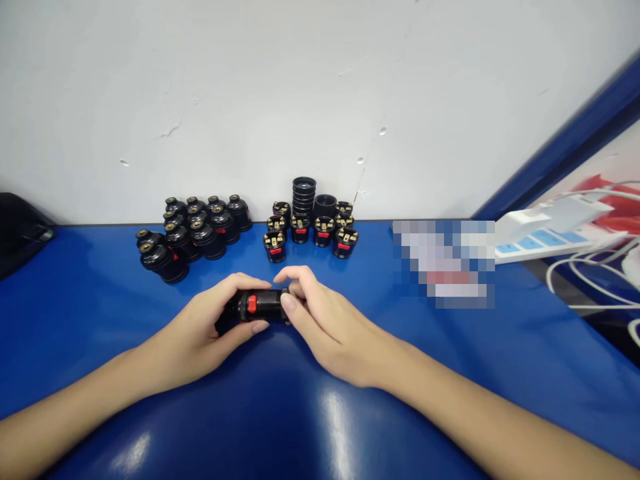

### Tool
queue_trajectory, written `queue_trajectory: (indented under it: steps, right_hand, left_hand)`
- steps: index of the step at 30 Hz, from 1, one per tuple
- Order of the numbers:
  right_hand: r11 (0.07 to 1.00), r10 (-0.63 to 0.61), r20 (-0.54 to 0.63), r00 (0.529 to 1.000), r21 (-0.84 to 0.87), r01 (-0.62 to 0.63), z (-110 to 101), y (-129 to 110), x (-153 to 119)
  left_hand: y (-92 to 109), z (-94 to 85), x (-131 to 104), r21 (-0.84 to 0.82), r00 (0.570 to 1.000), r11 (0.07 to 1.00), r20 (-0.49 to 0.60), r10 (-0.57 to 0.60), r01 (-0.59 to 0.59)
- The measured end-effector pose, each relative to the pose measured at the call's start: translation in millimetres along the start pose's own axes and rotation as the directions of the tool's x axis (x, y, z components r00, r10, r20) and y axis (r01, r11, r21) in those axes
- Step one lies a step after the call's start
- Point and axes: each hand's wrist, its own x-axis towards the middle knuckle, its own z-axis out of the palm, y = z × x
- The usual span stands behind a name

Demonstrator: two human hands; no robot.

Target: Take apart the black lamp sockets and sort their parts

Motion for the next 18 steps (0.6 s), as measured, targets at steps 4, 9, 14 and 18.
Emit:
queue_trajectory:
  steps: [4,9,14,18]
  right_hand:
    - [0.998,-0.061,-0.003,0.998,-0.022,0.061,-0.3,-0.6,-0.8]
    - [1.000,-0.008,-0.027,1.000,-0.004,0.008,0.7,-0.5,-0.2]
    - [0.997,-0.075,-0.020,0.997,0.001,0.075,0.3,-0.2,0.5]
    - [1.000,0.002,0.011,1.000,0.008,-0.002,-1.1,-1.6,1.0]
  left_hand:
    - [-0.7,0.1,0.4,-0.004,1.000,1.000,-0.006,0.001,-0.001]
    - [-0.3,-0.4,0.6,0.001,1.000,1.000,-0.006,-0.003,0.003]
    - [0.3,-0.6,1.0,0.008,1.000,1.000,-0.011,-0.005,0.005]
    - [0.0,-0.3,1.2,0.004,1.000,1.000,-0.005,-0.005,0.005]
